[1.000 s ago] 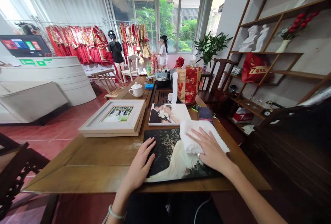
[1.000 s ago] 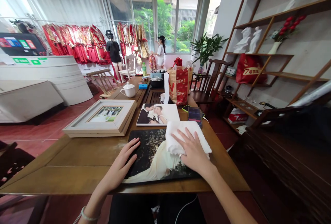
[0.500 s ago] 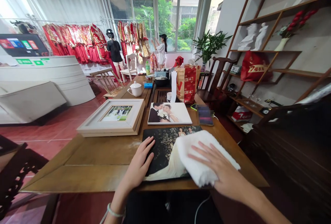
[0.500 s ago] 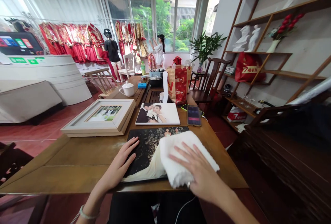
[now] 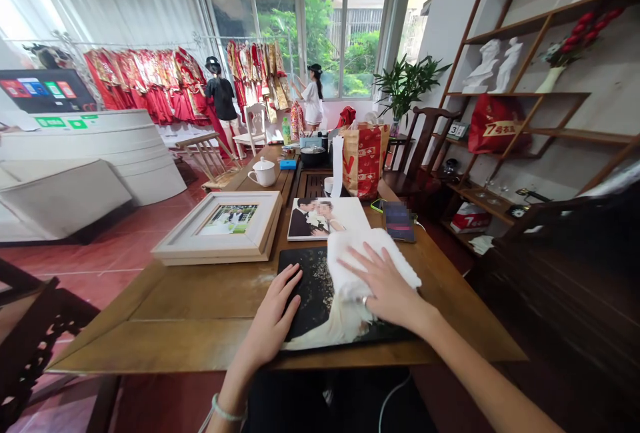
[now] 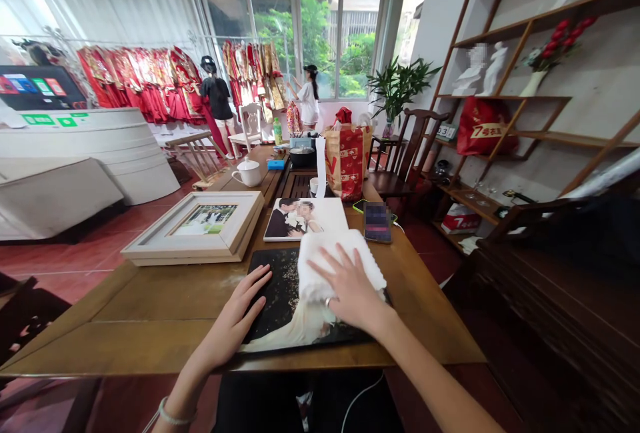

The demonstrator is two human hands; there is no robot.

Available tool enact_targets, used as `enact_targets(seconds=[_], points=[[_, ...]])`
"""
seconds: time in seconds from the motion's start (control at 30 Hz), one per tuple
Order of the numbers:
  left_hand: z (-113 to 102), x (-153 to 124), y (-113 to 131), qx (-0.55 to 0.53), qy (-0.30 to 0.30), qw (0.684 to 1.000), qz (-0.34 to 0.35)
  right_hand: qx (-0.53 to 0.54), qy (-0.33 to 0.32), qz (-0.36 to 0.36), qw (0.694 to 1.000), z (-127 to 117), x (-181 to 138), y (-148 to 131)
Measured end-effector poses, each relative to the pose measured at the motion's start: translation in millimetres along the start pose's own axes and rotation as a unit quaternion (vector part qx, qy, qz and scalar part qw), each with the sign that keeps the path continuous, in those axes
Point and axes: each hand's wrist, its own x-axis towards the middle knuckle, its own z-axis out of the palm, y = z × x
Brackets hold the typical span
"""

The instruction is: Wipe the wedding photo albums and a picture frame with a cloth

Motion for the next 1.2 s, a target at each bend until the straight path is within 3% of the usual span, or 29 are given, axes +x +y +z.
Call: enact_targets(seconds=[0.17, 0.27, 0.37, 0.5, 0.63, 0.77, 0.87, 1.07, 1.2], points=[[1, 1, 0, -0.002, -0.007, 1.0, -0.01, 0.057, -0.063, -0.108, 0.991, -2, -72, -34], [2, 1, 0, -0.004, -0.009, 1.0, -0.011, 0.067, -0.077, -0.109, 0.989, -6, -101, -22], [1, 0, 1, -0.005, -0.005, 1.0, -0.009, 0.043, -0.037, -0.047, 0.997, -6, -108, 4], [1, 0, 0, -0.004, -0.006, 1.0, -0.005, -0.001, 0.004, 0.023, 1.0, -1, -83, 34], [0, 0, -1, -0.006, -0.005, 1.0, -0.004, -0.021, 0.0, 0.059, 0.998, -3, -29, 41], [0, 1, 0, -0.009, -0.009, 1.0, -0.006, -0.031, 0.005, 0.109, 0.994, -2, 21, 23], [1, 1, -1, -0.009, -0.009, 1.0, -0.009, -0.03, 0.0, 0.09, 0.995, 3, 29, -5], [1, 0, -2, -0.009, -0.007, 1.0, -0.005, 0.034, -0.058, -0.062, 0.996, 6, -39, -60], [1, 0, -3, -0.007, -0.011, 1.0, -0.01, 0.06, -0.065, -0.086, 0.992, 5, -82, -55]])
